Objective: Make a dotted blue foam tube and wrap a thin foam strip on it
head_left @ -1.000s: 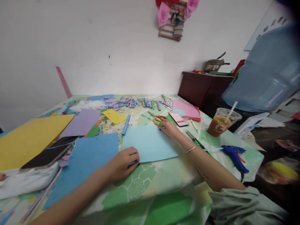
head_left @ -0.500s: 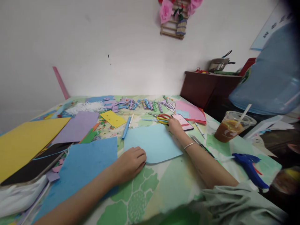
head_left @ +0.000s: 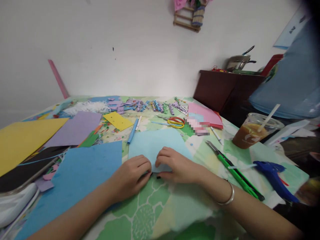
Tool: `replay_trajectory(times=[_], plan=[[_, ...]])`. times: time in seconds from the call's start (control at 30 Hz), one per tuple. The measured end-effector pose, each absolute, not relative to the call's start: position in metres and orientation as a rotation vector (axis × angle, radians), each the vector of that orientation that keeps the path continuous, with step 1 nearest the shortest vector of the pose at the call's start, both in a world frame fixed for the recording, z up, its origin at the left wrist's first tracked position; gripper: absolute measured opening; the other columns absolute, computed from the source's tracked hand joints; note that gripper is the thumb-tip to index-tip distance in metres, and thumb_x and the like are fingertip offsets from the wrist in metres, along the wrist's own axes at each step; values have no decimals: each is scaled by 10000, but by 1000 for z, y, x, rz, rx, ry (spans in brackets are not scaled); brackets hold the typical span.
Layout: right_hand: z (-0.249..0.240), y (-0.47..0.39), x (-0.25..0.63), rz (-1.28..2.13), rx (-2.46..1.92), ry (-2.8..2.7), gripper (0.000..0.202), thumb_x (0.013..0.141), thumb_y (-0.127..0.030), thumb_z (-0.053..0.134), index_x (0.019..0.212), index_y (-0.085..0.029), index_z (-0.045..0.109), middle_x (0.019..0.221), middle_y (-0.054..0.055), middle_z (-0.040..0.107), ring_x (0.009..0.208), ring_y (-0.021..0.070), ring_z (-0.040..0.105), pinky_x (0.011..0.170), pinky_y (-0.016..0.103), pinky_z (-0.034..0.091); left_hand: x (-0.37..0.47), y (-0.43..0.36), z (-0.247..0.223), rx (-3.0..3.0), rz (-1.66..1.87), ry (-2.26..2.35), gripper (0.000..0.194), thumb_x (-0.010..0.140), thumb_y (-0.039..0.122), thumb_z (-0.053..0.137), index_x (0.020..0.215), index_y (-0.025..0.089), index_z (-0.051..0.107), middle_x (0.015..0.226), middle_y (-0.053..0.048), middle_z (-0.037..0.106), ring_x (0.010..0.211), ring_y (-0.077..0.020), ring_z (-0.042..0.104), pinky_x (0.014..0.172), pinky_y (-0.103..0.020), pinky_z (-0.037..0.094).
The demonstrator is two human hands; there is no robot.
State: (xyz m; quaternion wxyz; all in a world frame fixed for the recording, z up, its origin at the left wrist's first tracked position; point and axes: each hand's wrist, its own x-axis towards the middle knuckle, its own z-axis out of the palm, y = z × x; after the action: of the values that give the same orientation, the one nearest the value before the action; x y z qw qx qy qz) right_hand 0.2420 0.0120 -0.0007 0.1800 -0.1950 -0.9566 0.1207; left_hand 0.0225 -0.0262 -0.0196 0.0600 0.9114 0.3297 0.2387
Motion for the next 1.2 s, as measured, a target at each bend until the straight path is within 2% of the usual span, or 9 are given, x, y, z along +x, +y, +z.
replay_trajectory(times=[0.07, 0.17, 0.33, 0.53, 0.67, 0.87, 1.03, 1.2], plan=[[-6, 11, 241, 334, -535, -2721, 42, 848, -165, 571, 875, -168, 604, 879, 78, 612, 868, 195, 528, 770, 313, 446, 20, -28, -19, 2698, 678, 961, 133, 903, 135, 449, 834, 166, 558, 870, -60, 604, 821, -176, 543, 732, -298, 441], [-10, 10, 242, 380, -522, -2710, 89, 850, -120, 536, 839, -169, 609, 858, 74, 611, 856, 183, 539, 756, 289, 452, 17, -28, -20, 2592, 669, 934, 113, 870, 112, 487, 809, 176, 557, 902, -47, 602, 862, -168, 546, 770, -290, 447], [-13, 8, 244, 555, -605, -2650, 84, 806, -100, 587, 818, -174, 623, 834, 45, 623, 813, 158, 569, 743, 264, 458, 18, -26, -22, 2479, 729, 960, 134, 817, 89, 525, 780, 192, 602, 891, -33, 603, 882, -166, 547, 793, -288, 446], [-17, 12, 246, 646, -670, -2617, 56, 777, -115, 619, 790, -169, 623, 779, 14, 633, 728, 134, 556, 686, 249, 435, 15, -26, -23, 2507, 654, 1006, 105, 805, 110, 526, 773, 178, 600, 837, -30, 593, 839, -178, 529, 760, -304, 425], [-19, 13, 247, 743, -722, -2583, 19, 775, -141, 630, 790, -152, 629, 733, 3, 616, 651, 111, 534, 614, 226, 412, 13, -26, -24, 2537, 669, 994, 87, 813, 116, 516, 782, 176, 571, 961, -48, 575, 933, -195, 505, 852, -339, 406], [-18, 13, 248, 755, -741, -2613, 44, 780, -121, 601, 811, -138, 628, 737, 1, 612, 639, 102, 512, 605, 221, 399, 10, -26, -25, 2639, 598, 1009, 69, 834, 141, 504, 797, 170, 554, 940, -63, 528, 921, -215, 455, 834, -369, 399], [-19, 15, 248, 702, -798, -2628, 30, 771, -153, 617, 759, -129, 629, 649, -16, 562, 586, 99, 462, 572, 228, 353, 10, -26, -23, 2716, 506, 1039, 110, 862, 190, 481, 776, 168, 546, 939, -74, 507, 921, -230, 423, 829, -387, 389], [-18, 19, 249, 748, -806, -2639, 84, 779, -201, 613, 786, -126, 649, 682, -5, 587, 604, 100, 468, 582, 226, 358, 11, -26, -21, 2704, 461, 1047, 142, 865, 219, 468, 770, 162, 557, 944, -79, 490, 915, -236, 417, 841, -398, 379]])
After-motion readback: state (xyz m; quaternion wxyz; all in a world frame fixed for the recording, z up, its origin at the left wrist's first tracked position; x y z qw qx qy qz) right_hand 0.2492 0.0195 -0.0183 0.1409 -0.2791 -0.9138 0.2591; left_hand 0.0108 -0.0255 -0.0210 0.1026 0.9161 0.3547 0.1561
